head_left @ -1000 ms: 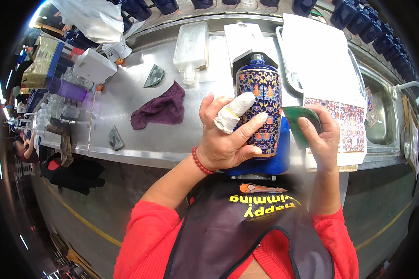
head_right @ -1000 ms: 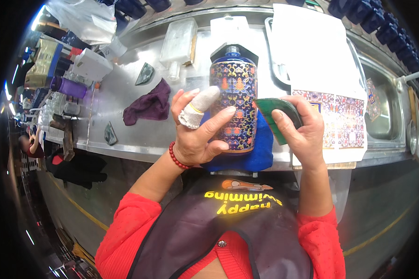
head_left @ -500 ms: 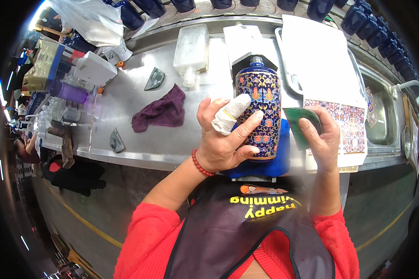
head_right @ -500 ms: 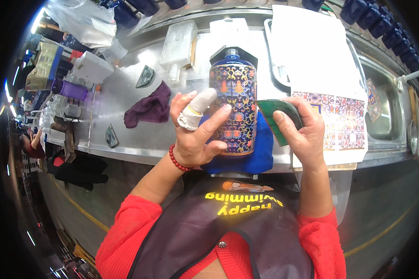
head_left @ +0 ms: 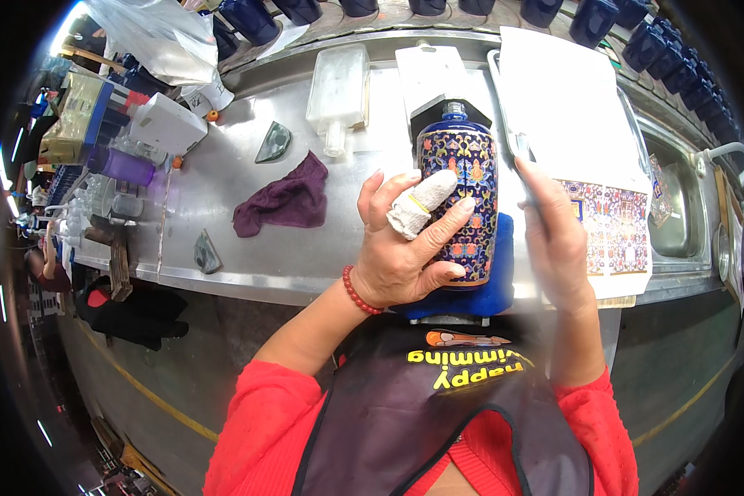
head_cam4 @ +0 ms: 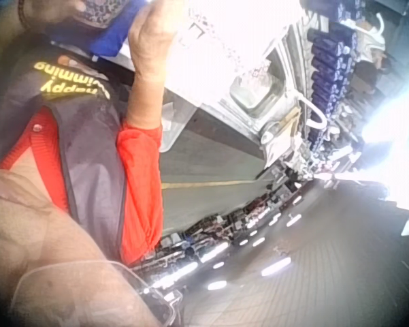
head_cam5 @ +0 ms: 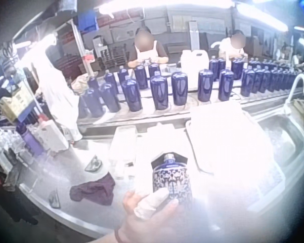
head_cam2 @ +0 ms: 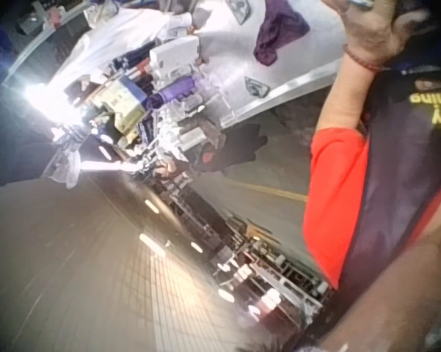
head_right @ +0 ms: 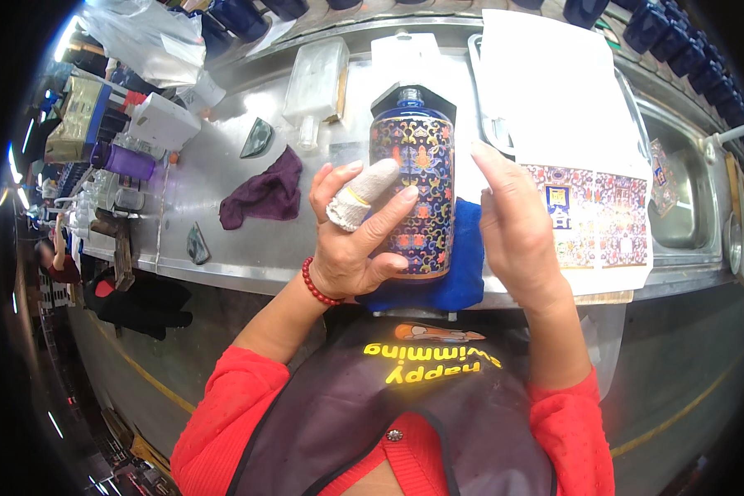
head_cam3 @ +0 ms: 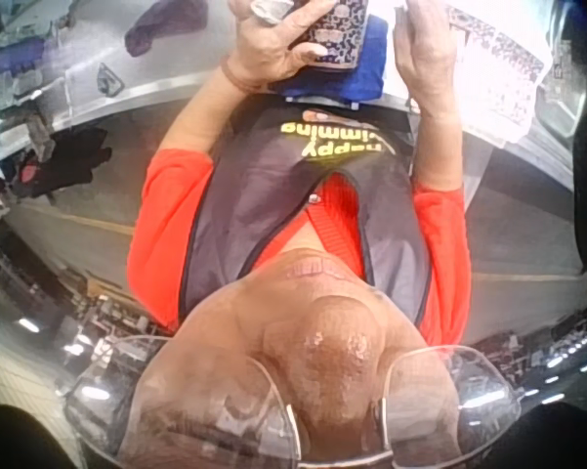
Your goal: The person holds a dark blue ceramic vase with gold and red patterns and rubs its surface with a green abrasive pad. They rotate the vase to polish different sides, then place it on the floor and pick up another similar vase to continue polishing.
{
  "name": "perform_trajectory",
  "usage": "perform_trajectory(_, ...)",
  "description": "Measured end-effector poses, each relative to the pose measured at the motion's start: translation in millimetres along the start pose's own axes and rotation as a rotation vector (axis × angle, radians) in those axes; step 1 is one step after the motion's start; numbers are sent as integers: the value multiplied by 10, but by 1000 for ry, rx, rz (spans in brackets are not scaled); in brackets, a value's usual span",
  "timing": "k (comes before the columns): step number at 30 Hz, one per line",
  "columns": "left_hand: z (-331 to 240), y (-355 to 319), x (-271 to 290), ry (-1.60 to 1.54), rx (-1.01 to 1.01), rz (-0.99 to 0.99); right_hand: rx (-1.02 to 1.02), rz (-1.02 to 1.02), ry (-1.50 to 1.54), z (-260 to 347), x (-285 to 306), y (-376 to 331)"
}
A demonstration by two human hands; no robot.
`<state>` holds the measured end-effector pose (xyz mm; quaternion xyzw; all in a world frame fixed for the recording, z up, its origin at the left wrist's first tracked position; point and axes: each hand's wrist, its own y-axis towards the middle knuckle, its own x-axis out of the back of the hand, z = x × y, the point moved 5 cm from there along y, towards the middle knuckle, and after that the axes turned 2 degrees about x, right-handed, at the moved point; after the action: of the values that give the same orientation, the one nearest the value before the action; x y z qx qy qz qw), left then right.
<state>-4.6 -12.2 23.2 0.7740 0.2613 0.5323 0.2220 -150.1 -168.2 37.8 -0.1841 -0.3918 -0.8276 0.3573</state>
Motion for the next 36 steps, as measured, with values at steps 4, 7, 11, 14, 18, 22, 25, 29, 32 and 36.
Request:
perform_trajectory(4,83,9,17,-87,81,-24,200,89,-156,146,-185,2)
perform_trajectory(7,78,10,-7,-25,57,8,186,120,-192,194,-252,-25)
perform_trajectory(11,63,11,-25,-5,46,22,188,126,-230,226,-256,-29)
perform_trajectory(14,59,20,-23,19,34,31,186,126,-248,227,-252,-16)
perform_trajectory(18,80,55,-7,-14,38,33,193,120,-250,240,-259,2)
perform_trajectory(22,110,105,-1,-12,50,29,156,99,-219,243,-251,25)
perform_trajectory(25,98,123,0,55,-1,42,168,99,-218,252,-240,46)
perform_trajectory(29,124,143,2,-15,-4,21,155,94,-202,230,-227,76)
perform_trajectory(32,202,172,-12,-98,100,-32,85,82,-134,192,-226,93)
perform_trajectory(36,203,186,-35,1,48,35,76,102,-145,190,-237,110)
